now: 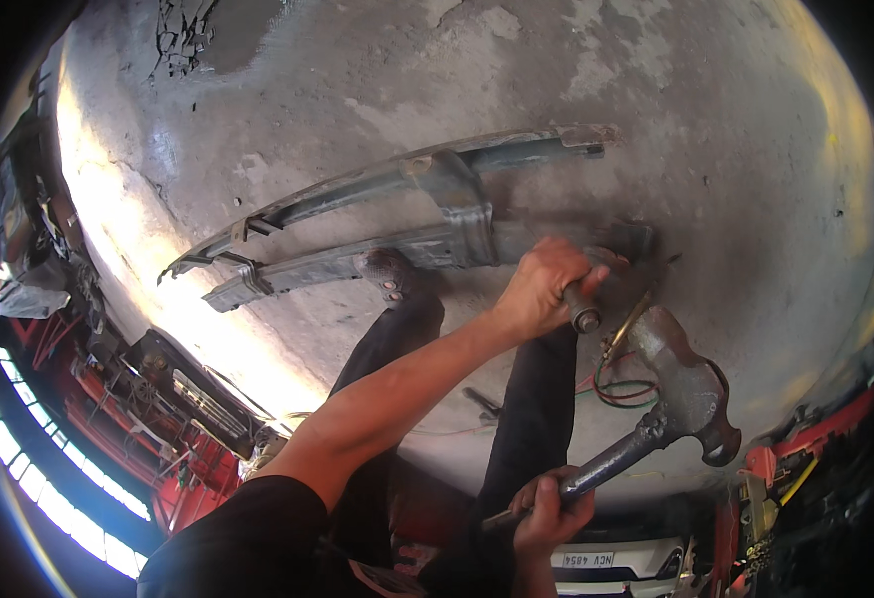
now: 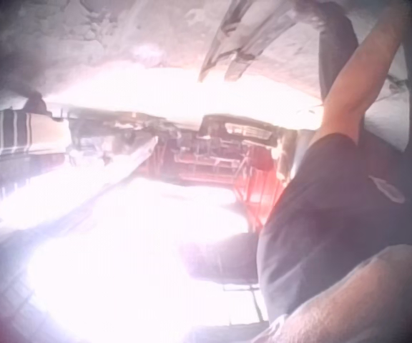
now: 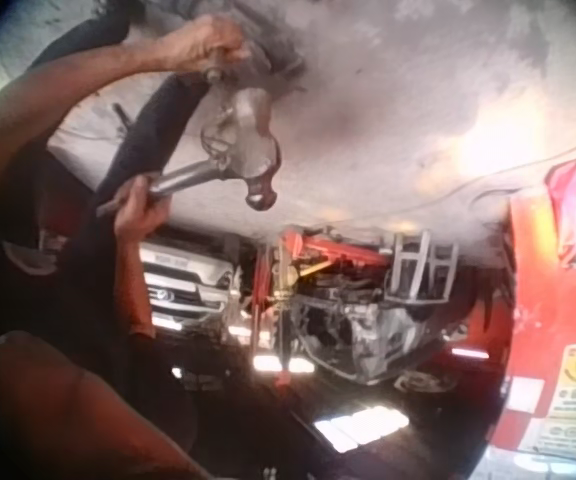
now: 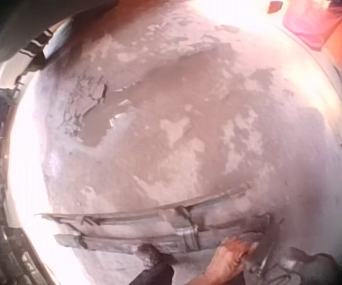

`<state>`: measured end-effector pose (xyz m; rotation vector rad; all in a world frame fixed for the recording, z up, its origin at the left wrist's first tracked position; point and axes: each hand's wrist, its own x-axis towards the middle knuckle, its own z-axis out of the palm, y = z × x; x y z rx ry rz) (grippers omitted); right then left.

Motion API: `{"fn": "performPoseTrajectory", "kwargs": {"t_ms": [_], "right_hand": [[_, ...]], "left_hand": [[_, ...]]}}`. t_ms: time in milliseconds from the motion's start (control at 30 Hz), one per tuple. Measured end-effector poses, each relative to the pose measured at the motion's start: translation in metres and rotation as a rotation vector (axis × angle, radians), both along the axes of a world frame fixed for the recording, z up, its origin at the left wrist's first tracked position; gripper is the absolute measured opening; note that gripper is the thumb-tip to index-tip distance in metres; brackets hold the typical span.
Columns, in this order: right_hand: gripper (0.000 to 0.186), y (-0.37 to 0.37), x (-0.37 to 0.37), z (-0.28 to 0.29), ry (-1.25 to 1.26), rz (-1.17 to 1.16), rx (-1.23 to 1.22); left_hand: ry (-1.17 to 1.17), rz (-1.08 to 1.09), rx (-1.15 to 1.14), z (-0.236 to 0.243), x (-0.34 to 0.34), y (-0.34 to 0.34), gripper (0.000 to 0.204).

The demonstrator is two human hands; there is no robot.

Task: The person uses a welding torch to join sections of a metal frame on the floor, then uses a hammer to tap the welded area. The person is sitting on the floor during the task.

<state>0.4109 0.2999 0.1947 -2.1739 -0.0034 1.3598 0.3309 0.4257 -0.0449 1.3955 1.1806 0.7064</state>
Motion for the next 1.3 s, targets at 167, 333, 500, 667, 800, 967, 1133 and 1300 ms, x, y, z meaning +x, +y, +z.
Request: {"fn": "performPoseTrajectory", "kwargs": {"t_ms": [167,333,500,667,800,967,1133,1300], "right_hand": [[0.017,-0.002,-0.002,0.000,0.039,-0.119,0.010],[0.019,-0.007,0.001,0.000,0.080,-0.101,-0.002],[0.019,-0.005,-0.004,0.003,0.084,-0.091,0.020],[0.020,-0.011,-0.022,-0.012,0.008,0.020,0.011],[0.015,-0.012,-0.031,-0.037,0.061,0.038,-0.065],[0.013,0.013,-0.028,-0.022,0.104,-0.061,-0.097],[0.016,0.060,0.012,0.062,-0.094,0.033,0.157],[0.024,0.118,0.058,0.126,-0.497,0.128,0.876]], "left_hand": [[0.048,0.057,-0.048,-0.006,0.000,-0.004,0.019],[0.093,0.069,0.025,-0.011,-0.006,-0.010,0.031],[0.097,0.079,0.019,-0.013,-0.006,-0.005,0.033],[0.091,0.085,0.041,-0.012,-0.007,-0.002,0.031],[0.035,0.121,-0.050,-0.018,-0.008,0.004,0.027],[0.034,0.113,-0.001,-0.017,-0.009,0.008,0.023],[0.052,0.041,-0.098,-0.014,-0.011,0.008,0.019],[0.063,-0.003,-0.125,-0.023,-0.006,0.004,0.014]]}}
